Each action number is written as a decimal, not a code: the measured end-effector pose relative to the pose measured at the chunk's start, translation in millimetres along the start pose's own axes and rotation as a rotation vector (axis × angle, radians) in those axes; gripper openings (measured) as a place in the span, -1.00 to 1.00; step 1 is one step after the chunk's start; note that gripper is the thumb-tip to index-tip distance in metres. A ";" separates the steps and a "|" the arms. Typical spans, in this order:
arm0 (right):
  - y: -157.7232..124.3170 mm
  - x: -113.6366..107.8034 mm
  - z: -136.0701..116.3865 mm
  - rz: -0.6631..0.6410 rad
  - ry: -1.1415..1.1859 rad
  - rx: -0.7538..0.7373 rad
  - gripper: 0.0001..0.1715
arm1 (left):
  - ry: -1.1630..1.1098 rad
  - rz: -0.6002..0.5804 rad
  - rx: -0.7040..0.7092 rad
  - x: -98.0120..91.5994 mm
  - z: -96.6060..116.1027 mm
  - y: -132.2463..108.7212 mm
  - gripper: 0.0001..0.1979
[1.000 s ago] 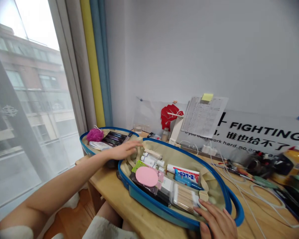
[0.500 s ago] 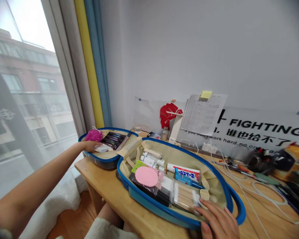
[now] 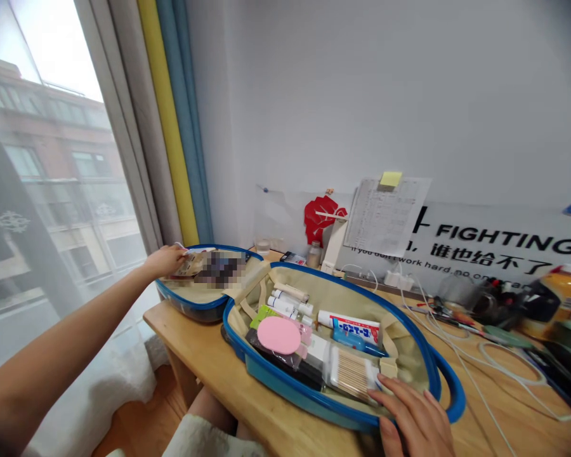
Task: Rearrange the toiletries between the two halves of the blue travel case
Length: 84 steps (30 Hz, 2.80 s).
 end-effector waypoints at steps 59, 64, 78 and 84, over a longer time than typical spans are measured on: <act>6.7 -9.8 -14.0 -0.011 0.068 0.170 -0.83 | -0.324 -0.369 0.985 33.2 344.9 -60.4 -0.19; 7.5 -10.3 -13.8 0.000 0.068 0.142 -0.84 | -0.263 -0.450 1.000 46.1 336.3 -52.9 -0.26; 1.0 -5.7 -3.8 0.004 0.069 0.037 -0.80 | -0.255 -0.080 0.362 7.0 180.6 28.5 -0.58; 2.8 -7.4 -5.0 -0.006 0.059 0.052 -0.78 | -0.100 -0.268 0.132 45.9 66.3 38.2 -0.66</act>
Point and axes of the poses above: each hand's wrist, its own y-axis towards the middle knuckle, its own x-axis out of the palm, z = x × y, the point moved 3 cm from there along y, towards the middle knuckle, and after that the axes turned 3 degrees about x, right-handed, at the moved point
